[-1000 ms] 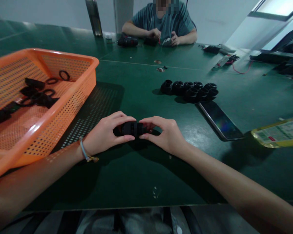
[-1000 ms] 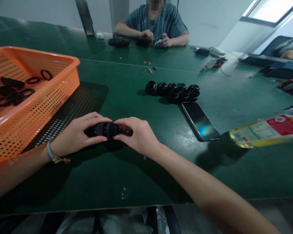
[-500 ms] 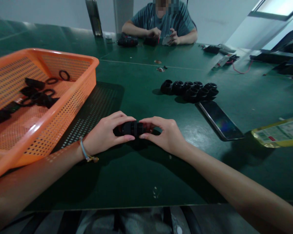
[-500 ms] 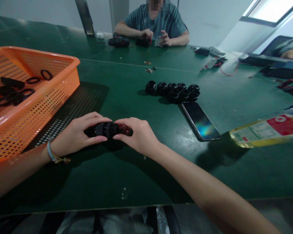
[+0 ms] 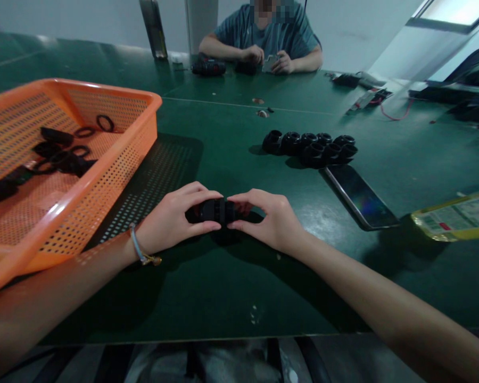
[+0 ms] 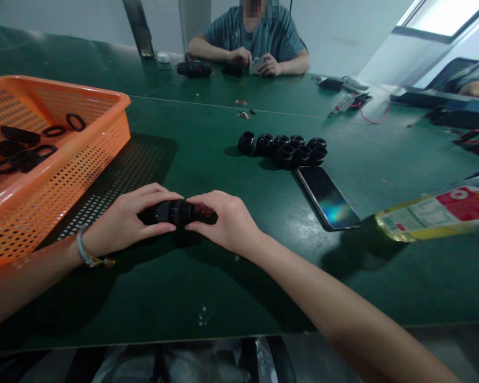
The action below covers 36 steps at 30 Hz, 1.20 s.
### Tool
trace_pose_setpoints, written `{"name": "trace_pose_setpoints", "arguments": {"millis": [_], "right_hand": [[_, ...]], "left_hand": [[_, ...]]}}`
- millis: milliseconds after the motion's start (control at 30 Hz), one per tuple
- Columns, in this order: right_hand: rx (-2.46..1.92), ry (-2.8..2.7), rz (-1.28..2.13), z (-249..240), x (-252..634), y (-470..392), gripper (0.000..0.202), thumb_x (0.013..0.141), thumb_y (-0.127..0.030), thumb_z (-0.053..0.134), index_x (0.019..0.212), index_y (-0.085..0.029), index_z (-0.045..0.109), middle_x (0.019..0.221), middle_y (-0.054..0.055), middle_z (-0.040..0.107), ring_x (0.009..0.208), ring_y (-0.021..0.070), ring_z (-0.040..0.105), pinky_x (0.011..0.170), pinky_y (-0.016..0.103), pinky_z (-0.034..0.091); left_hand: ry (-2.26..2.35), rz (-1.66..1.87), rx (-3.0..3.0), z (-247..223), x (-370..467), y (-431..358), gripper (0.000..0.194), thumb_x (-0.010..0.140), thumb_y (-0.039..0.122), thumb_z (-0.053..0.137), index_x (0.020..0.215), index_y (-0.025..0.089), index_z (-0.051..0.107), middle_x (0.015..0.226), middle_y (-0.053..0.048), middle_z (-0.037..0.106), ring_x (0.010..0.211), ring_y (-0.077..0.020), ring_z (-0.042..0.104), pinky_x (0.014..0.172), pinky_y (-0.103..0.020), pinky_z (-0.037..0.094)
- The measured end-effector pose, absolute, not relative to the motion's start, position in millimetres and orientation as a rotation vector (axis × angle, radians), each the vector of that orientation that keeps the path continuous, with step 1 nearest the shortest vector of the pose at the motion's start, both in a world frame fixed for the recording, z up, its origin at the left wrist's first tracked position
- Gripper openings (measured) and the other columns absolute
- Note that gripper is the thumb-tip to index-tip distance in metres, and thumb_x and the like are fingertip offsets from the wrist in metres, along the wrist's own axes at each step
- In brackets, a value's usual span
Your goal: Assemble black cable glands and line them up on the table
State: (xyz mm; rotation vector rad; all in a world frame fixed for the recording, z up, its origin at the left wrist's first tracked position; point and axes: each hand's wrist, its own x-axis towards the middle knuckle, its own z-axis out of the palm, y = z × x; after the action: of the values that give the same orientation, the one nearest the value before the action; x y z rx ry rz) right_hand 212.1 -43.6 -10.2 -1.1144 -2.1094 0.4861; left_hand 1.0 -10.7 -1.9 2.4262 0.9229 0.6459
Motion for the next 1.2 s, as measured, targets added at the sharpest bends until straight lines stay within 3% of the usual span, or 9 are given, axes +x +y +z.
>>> {"name": "trace_pose_setpoints", "arguments": {"millis": [200,367,1200], "right_hand": [[-1.072,-2.138,0.309,-10.5,211.6,-44.7,0.021,0.074,-0.020,0.071,0.095,-0.019,0.068,0.089,0.005,0.072,0.082,0.0181,0.065,0.070,0.031,0.052],[-1.076,-2.119,0.309,-10.4,210.4,-45.2,0.031,0.070,-0.017,0.073,0.100,-0.015,0.064,0.085,0.004,0.071,0.072,0.0149,0.064,0.065,0.028,0.052],[-1.076,-2.103,0.355,-10.2,210.1,-44.8,0.024,0.071,-0.019,0.073,0.094,-0.016,0.066,0.083,0.002,0.072,0.070,0.0133,0.064,0.064,0.025,0.052]], "left_hand": [[0.902,0.663,2.431,-2.5,0.1,-9.9,0.040,0.080,0.046,0.059,0.108,0.017,0.062,0.095,-0.006,0.060,0.086,-0.0177,0.060,0.080,-0.030,0.050],[0.894,0.675,2.447,-2.7,-0.4,-10.0,0.040,0.080,0.044,0.060,0.109,0.016,0.061,0.096,-0.005,0.060,0.085,-0.0171,0.060,0.079,-0.029,0.049],[0.871,0.688,2.483,-3.9,-0.1,-10.2,0.040,0.081,0.043,0.060,0.109,0.014,0.061,0.095,-0.005,0.059,0.085,-0.0166,0.059,0.077,-0.028,0.049]]}}
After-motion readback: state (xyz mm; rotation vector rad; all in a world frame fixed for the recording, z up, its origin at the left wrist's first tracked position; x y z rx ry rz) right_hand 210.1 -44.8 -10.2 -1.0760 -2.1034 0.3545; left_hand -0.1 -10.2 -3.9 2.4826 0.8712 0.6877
